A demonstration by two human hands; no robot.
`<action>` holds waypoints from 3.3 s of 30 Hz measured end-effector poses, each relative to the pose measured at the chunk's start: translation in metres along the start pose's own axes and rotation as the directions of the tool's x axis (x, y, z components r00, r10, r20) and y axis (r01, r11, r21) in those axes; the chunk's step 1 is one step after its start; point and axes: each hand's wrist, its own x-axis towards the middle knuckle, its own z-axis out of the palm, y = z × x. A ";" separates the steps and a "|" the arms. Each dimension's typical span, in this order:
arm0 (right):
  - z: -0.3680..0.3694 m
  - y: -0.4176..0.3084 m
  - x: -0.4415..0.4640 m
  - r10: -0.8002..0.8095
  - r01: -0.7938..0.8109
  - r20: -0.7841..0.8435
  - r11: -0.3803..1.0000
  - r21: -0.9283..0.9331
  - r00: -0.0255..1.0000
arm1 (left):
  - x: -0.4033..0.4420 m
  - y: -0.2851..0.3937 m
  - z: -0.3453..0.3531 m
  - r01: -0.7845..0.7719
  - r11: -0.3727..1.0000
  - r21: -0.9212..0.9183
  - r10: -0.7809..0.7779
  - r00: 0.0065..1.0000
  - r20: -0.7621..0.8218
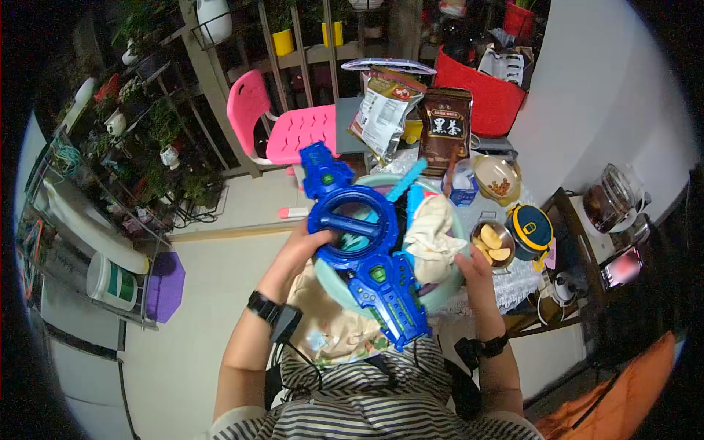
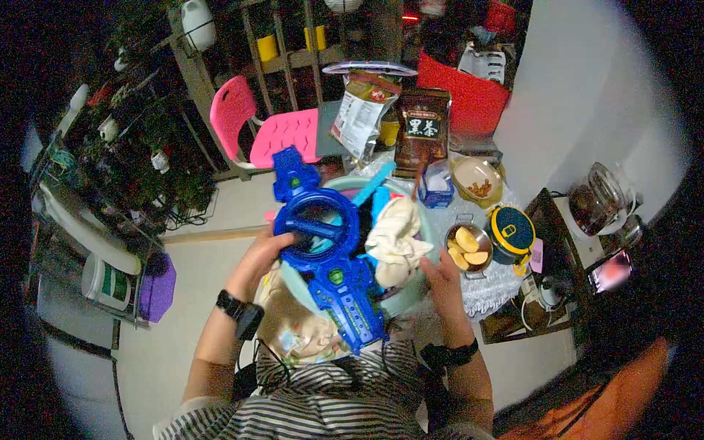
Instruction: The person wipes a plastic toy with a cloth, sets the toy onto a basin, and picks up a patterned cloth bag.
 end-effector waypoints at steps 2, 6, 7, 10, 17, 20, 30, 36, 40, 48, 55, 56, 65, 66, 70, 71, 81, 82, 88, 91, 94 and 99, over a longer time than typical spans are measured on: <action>-0.014 0.011 0.006 0.001 -0.002 -0.070 1.000 -0.023 0.998 | 0.026 -0.003 0.010 0.016 0.998 0.067 -0.018 0.999 0.033; -0.039 0.039 0.017 0.004 -0.011 -0.208 0.999 -0.033 0.978 | 0.072 -0.011 0.021 -0.043 0.992 0.120 0.026 0.991 0.135; -0.042 0.041 0.019 -0.013 -0.001 -0.233 0.998 -0.061 0.972 | 0.080 -0.012 0.023 -0.046 0.992 0.118 0.029 0.989 0.142; -0.038 0.036 0.021 -0.020 0.016 -0.257 1.000 -0.019 0.966 | 0.100 -0.008 0.029 -0.006 0.996 0.085 -0.012 0.977 0.213; -0.039 0.040 0.026 -0.058 0.029 -0.254 0.993 -0.116 0.966 | 0.124 -0.007 0.037 -0.033 0.985 0.168 -0.007 0.972 0.233; -0.037 0.038 0.026 -0.076 0.034 -0.271 0.987 -0.155 0.960 | 0.131 -0.011 0.039 -0.090 0.972 0.215 0.036 0.969 0.246; -0.039 0.019 0.021 0.049 -0.136 -0.303 0.952 -0.273 0.952 | 0.115 -0.002 0.074 -0.044 0.460 0.887 0.094 0.996 0.001; -0.009 -0.039 -0.005 -0.451 0.008 -0.266 0.519 -0.855 0.852 | 0.107 -0.007 0.064 -0.108 0.499 0.860 0.091 0.993 0.073; 0.034 -0.067 -0.023 -0.520 0.304 0.122 0.281 -0.910 0.845 | 0.099 -0.013 0.041 -0.132 0.580 0.804 0.166 0.985 0.042; 0.094 -0.019 -0.053 -0.088 0.562 0.644 0.586 -0.583 0.760 | -0.016 -0.025 -0.063 -0.043 0.669 0.742 0.165 0.982 -0.093; 0.106 0.053 -0.036 0.134 0.486 0.590 0.438 -0.756 0.796 | -0.108 -0.074 -0.103 0.182 0.488 0.854 -0.261 0.964 -0.056; 0.108 0.059 -0.035 0.140 0.491 0.596 0.437 -0.754 0.791 | -0.113 -0.080 -0.103 0.211 0.562 0.800 -0.260 0.963 -0.071; 0.111 0.079 -0.026 0.210 0.323 0.435 0.416 -0.850 0.876 | -0.083 -0.152 -0.141 0.745 0.662 0.081 -0.698 0.653 -0.295; 0.113 0.069 -0.026 0.226 0.302 0.434 0.451 -0.840 0.872 | -0.083 -0.154 -0.136 0.702 0.710 0.047 -0.691 0.708 -0.144; 0.104 0.085 -0.035 0.266 0.246 0.354 0.365 -0.898 0.897 | -0.086 -0.188 -0.133 0.498 0.864 0.072 -0.480 0.859 -0.177; 0.101 0.093 -0.037 0.274 0.243 0.353 0.366 -0.898 0.895 | -0.088 -0.196 -0.138 0.480 0.849 0.220 -0.412 0.863 -0.292; 0.134 0.084 -0.018 0.414 0.214 0.257 0.149 -0.965 0.873 | -0.052 -0.156 -0.149 0.373 0.918 0.137 -0.256 0.819 -0.514; 0.140 0.084 -0.014 0.370 0.182 0.211 0.111 -0.977 0.905 | -0.042 -0.159 -0.152 0.422 0.900 0.110 -0.329 0.822 -0.464; 0.180 0.082 0.038 0.518 0.076 0.137 0.137 -0.988 0.845 | 0.002 -0.144 -0.150 0.428 0.702 0.570 -0.270 0.900 -0.343; 0.185 0.091 0.054 0.553 0.070 0.133 0.133 -0.989 0.823 | 0.012 -0.141 -0.164 0.388 0.739 0.551 -0.255 0.918 -0.304; 0.191 0.103 0.066 0.580 0.077 0.133 0.122 -0.990 0.804 | 0.022 -0.126 -0.172 0.467 0.676 0.570 -0.397 0.882 -0.252; 0.202 0.109 0.083 0.651 0.041 0.114 0.127 -0.991 0.751 | 0.039 -0.138 -0.182 0.620 0.629 0.469 -0.565 0.779 -0.272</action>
